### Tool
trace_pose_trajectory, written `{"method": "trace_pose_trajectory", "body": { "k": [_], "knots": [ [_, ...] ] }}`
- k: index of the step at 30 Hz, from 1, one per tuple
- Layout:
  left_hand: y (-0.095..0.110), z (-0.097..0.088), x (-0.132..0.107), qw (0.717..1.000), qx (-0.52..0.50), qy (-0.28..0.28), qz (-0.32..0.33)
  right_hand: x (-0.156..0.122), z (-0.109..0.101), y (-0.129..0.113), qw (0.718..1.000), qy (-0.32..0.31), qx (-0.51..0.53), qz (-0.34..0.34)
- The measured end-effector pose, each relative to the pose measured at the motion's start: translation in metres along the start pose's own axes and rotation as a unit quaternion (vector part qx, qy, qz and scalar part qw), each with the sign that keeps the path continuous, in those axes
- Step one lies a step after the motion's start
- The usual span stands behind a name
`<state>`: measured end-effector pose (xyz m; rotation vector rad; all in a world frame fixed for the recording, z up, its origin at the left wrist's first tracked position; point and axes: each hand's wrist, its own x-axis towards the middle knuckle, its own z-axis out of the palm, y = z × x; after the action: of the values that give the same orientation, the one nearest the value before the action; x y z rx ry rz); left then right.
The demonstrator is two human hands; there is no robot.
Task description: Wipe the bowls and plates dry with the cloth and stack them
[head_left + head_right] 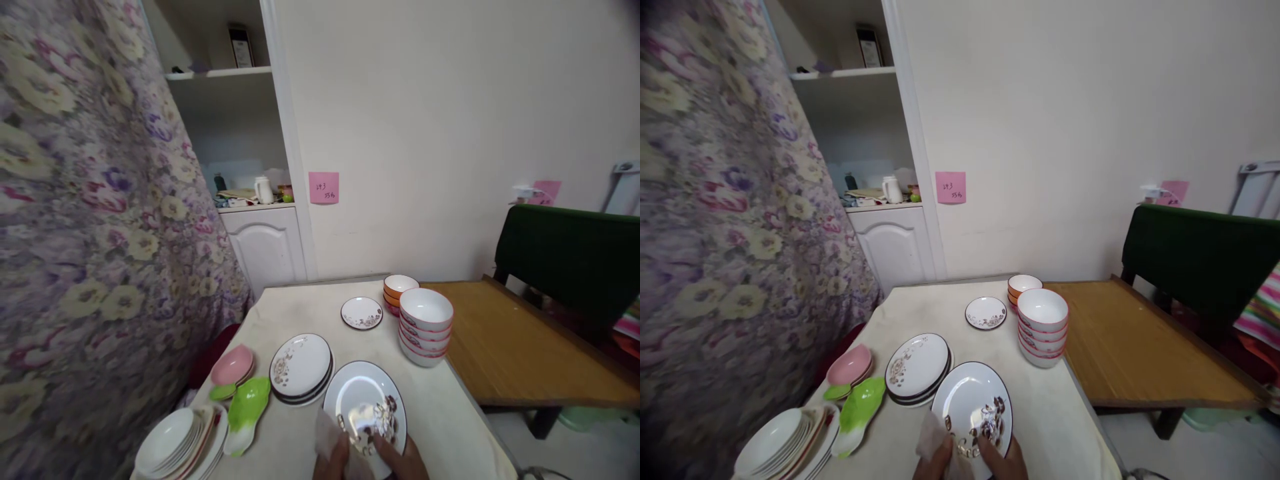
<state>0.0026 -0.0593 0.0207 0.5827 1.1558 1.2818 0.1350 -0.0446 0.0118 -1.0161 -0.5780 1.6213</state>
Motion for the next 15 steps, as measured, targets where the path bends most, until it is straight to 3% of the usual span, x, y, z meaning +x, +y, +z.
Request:
{"method": "trace_pose_trajectory", "body": {
  "k": [4, 8, 11, 13, 15],
  "knots": [
    [0.016, -0.004, 0.001, 0.996, -0.087, 0.027, -0.013, -0.001, -0.011, -0.002, 0.998, -0.019, -0.054, 0.007],
    [0.042, -0.004, -0.002, 0.995, -0.094, -0.025, -0.002, 0.001, -0.019, -0.013, 0.992, -0.11, -0.057, 0.002],
    [0.041, -0.002, 0.0, 0.994, -0.107, -0.022, 0.004, 0.005, -0.018, -0.011, 0.989, -0.141, -0.047, -0.017],
    [0.027, -0.002, 0.004, 0.991, -0.131, 0.018, -0.011, 0.007, -0.015, -0.002, 0.993, -0.098, -0.053, -0.031],
    [0.013, -0.004, 0.008, 0.986, -0.154, 0.049, -0.035, 0.008, -0.013, 0.009, 0.996, -0.016, -0.088, -0.026]
  ]
}}
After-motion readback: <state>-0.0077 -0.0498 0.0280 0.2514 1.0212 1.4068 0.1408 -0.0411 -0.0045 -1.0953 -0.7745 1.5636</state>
